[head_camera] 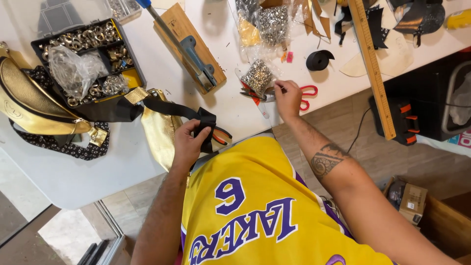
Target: Attaching metal studs to a leather strap using a manual hand press tool
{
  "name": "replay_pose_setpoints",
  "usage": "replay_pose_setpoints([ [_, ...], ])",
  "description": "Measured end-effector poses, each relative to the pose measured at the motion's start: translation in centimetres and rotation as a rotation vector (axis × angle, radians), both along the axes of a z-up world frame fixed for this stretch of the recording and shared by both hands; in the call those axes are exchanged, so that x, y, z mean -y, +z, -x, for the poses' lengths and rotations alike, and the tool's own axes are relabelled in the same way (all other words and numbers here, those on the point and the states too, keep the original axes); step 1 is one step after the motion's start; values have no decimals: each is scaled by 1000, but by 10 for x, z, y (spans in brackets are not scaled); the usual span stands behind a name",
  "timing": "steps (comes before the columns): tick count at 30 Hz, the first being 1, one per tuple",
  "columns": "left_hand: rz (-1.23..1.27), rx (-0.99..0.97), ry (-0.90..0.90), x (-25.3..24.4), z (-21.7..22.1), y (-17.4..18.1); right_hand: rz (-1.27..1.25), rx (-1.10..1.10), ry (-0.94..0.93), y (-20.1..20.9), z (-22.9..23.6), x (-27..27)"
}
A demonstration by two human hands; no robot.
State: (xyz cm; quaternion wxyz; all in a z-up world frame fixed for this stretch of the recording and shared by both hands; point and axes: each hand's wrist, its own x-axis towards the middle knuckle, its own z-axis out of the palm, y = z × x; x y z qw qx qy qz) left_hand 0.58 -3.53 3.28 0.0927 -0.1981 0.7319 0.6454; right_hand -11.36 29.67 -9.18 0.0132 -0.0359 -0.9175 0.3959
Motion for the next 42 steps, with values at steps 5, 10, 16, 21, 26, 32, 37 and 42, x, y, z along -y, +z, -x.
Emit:
replay_pose_setpoints([
  [5, 43, -22, -29, -1, -5, 0, -99, 18, -29, 11, 33, 6],
  [10, 62, -32, -62, -3, -5, 3, -218, 134, 43, -34, 47, -22],
  [16, 60, -38, -58, -6, -4, 5, -297, 194, 231, 25, 64, 3],
  [21, 47, -41, -73, -7, 2, 5, -377, 224, 267, -15, 75, -15],
  [26, 20, -49, -66, -5, 6, 9, 368, 572, -180, -35, 58, -39],
  [32, 21, -43, -60, -7, 6, 3, -227, 293, 56, 10, 53, -50],
  [37, 4, -25, -81, -11, 10, 13, -203, 371, 73, -4, 60, -32],
  [42, 25, -32, -94, -11, 11, 13, 253, 470, -104, -18, 57, -52],
])
